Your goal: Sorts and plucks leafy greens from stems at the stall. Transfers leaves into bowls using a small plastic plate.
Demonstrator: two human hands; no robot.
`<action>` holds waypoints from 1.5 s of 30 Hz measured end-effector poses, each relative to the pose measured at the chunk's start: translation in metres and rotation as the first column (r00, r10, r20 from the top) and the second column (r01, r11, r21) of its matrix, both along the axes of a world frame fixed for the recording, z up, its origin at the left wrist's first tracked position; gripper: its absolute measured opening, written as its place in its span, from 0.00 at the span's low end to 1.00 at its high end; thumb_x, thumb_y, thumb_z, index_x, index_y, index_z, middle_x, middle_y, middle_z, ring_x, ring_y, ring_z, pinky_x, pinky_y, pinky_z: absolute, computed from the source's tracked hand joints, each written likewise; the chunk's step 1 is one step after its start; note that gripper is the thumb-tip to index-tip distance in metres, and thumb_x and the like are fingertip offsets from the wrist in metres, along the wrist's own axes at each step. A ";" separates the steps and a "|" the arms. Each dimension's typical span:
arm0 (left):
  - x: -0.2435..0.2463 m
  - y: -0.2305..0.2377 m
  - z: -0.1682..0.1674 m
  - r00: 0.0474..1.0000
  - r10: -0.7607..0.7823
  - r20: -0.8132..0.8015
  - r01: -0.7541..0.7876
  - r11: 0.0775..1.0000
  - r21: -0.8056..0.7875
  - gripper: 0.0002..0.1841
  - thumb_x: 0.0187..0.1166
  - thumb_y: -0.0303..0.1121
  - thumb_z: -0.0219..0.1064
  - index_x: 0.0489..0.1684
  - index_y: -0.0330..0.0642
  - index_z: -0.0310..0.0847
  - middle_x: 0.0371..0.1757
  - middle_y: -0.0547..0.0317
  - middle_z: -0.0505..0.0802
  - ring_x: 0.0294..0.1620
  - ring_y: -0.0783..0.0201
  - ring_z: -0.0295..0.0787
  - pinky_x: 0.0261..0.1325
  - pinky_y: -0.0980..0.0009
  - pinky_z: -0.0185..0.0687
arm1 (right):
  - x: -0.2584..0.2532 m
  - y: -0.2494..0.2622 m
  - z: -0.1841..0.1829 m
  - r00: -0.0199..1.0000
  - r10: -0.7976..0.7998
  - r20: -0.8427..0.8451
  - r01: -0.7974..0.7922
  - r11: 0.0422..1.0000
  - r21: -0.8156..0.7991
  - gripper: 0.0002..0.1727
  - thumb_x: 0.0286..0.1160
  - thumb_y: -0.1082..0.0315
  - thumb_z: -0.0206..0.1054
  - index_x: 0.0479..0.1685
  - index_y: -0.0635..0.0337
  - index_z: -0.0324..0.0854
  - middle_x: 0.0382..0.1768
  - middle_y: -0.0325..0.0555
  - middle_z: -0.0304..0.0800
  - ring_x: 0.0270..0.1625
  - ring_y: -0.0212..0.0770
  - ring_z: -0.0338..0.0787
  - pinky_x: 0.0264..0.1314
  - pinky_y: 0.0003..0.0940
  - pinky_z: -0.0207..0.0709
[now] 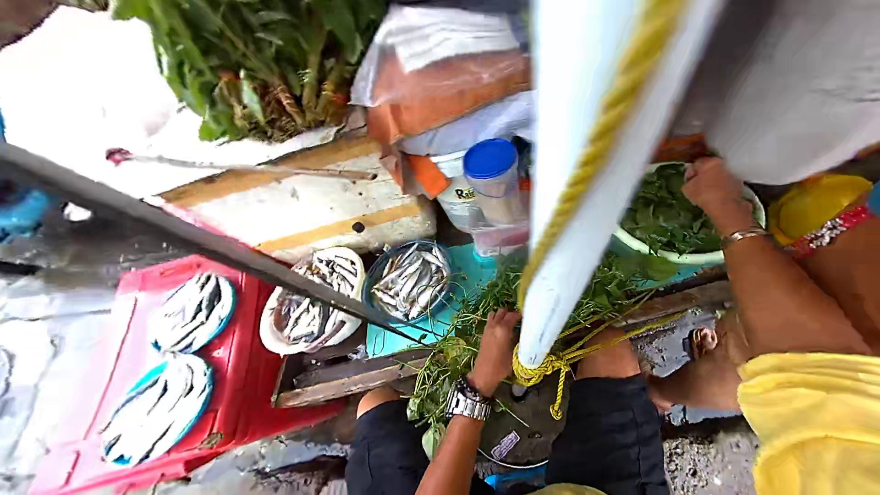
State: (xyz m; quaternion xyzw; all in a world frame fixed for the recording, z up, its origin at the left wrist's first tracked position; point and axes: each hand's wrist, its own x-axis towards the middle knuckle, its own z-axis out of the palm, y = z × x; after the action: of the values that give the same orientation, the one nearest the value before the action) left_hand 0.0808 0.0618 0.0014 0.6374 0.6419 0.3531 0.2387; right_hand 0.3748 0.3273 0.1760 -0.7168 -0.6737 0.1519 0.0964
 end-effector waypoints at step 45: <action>-0.023 -0.022 -0.021 0.938 -0.312 0.152 0.334 0.929 -0.158 0.18 0.86 0.32 0.54 0.58 0.39 0.91 0.57 0.41 0.90 0.69 0.40 0.78 0.72 0.46 0.70 | -0.143 -0.121 -0.109 0.794 0.607 -0.012 -0.605 0.788 -0.115 0.15 0.72 0.76 0.75 0.56 0.66 0.84 0.44 0.59 0.92 0.47 0.58 0.93 0.55 0.61 0.85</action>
State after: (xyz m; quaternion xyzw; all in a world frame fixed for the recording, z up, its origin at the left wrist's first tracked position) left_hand 0.0580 0.0394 -0.0199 0.6869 0.5414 0.2880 0.3900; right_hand 0.2318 0.2059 0.0672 -0.4692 -0.8594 0.2033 -0.0067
